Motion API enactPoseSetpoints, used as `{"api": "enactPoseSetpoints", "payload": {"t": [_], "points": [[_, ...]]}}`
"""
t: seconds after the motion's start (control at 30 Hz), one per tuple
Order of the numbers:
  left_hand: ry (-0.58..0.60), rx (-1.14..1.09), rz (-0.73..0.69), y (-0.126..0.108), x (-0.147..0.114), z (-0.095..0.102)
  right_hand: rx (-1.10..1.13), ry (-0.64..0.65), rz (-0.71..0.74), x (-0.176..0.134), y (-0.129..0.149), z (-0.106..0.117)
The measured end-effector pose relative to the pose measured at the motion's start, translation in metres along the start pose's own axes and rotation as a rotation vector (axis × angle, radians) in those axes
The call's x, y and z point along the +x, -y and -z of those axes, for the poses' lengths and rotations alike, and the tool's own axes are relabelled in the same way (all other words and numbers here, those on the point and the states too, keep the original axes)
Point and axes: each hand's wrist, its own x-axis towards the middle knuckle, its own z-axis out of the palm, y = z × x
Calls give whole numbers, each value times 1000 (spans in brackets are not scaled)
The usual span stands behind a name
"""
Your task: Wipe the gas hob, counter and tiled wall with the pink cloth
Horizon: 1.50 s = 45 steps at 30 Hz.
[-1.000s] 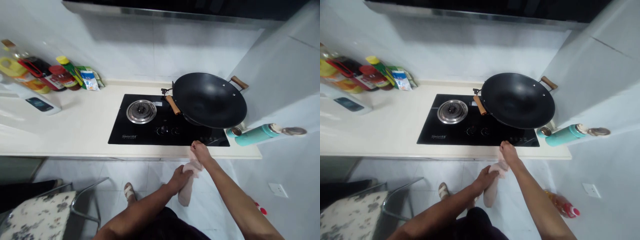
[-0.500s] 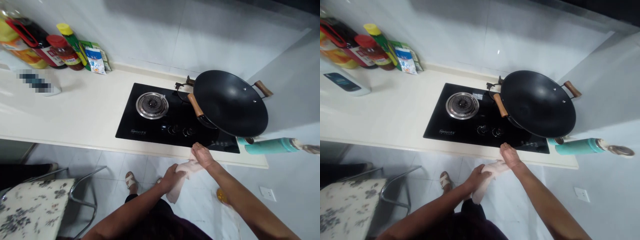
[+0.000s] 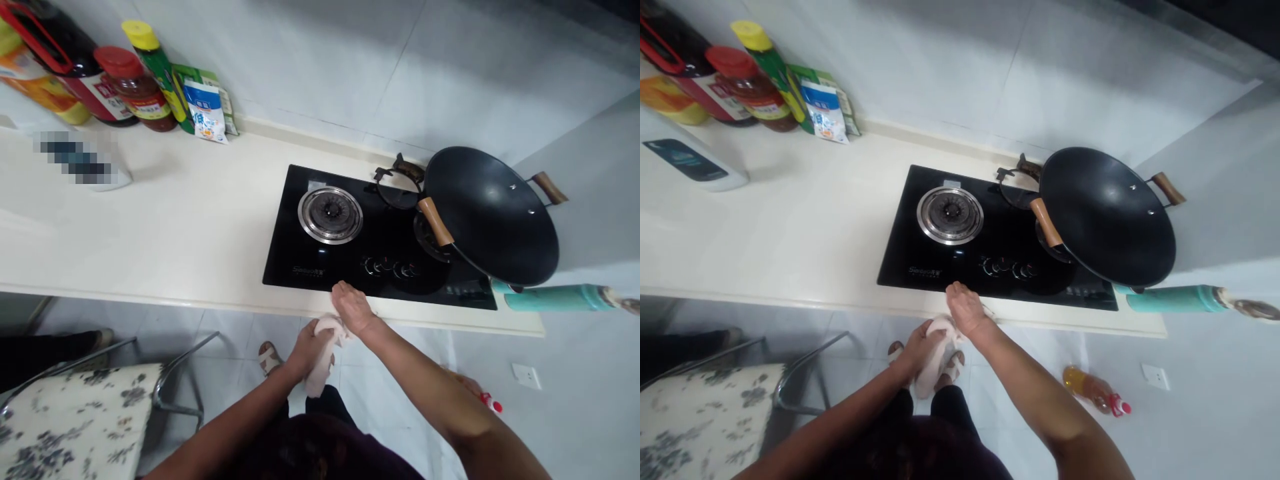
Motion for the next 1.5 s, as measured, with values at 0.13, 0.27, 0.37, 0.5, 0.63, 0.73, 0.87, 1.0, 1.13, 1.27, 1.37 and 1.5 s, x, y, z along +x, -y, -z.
{"api": "enactPoseSetpoints", "payload": {"t": [0.13, 0.27, 0.37, 0.5, 0.63, 0.73, 0.87, 1.0, 1.13, 1.27, 1.37, 1.5], "points": [[-56, 6, 5, -7, -12, 24, 4, 9, -26, 13, 26, 5], [-106, 60, -42, -7, -15, 31, 29, -4, -60, 17, 33, 6], [-146, 103, -89, -2, -14, 25, 62, -18, -64, 16, 25, 6], [-178, 157, -99, 3, -16, -3, 101, -35, -98, -4, -16, 3], [-150, 243, -63, 8, -15, -60, 133, -81, -238, -48, -90, -13], [-66, 307, -60, 11, -8, -110, 155, -162, -371, -83, -144, -30], [-23, 360, -87, 12, 6, -163, 144, -287, -391, -111, -192, -48], [-41, 360, -111, 13, 11, -188, 69, -402, -310, -118, -211, -54], [-72, 331, -117, 17, 10, -194, 112, -410, -293, -124, -211, -58], [-93, 284, -118, 24, 11, -193, 155, -356, -292, -139, -205, -63], [-91, 264, -113, 29, 10, -193, 216, -352, -369, -143, -201, -68], [-86, 288, -126, 33, 8, -193, 367, -375, -496, -135, -198, -72]]}}
